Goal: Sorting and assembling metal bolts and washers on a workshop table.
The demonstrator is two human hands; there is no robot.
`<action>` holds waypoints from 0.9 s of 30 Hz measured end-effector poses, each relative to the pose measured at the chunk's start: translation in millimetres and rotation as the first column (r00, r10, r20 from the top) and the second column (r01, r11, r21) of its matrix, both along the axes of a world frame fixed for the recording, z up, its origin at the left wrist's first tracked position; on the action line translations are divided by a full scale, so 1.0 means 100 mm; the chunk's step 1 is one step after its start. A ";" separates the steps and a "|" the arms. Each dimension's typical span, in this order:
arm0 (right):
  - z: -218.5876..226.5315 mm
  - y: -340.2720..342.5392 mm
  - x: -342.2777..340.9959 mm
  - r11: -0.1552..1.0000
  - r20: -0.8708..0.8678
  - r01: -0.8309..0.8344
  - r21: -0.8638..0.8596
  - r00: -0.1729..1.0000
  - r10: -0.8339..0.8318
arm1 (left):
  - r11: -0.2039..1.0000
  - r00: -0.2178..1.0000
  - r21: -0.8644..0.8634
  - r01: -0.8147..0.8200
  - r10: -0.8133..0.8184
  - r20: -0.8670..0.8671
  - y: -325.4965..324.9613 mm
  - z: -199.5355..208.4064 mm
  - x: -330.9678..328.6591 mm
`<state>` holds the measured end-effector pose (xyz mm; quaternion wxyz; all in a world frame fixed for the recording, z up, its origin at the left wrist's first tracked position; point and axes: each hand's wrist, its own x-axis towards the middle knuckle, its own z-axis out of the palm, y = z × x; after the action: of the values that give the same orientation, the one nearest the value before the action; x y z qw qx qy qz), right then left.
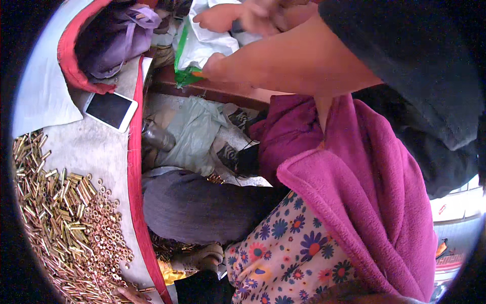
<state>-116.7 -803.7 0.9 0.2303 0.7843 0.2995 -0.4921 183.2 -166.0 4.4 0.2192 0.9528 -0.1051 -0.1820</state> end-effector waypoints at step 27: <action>0.03 0.18 -0.94 0.054 0.708 0.832 0.552 -0.434 -0.557 | 0.903 0.991 -0.429 0.020 -0.075 -0.112 -0.03 -0.03 -0.10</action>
<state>-211.2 -785.5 3.4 0.0451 0.8268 -0.5587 -0.0476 173.4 -169.3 1.7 0.4238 0.8657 -0.1514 -0.2194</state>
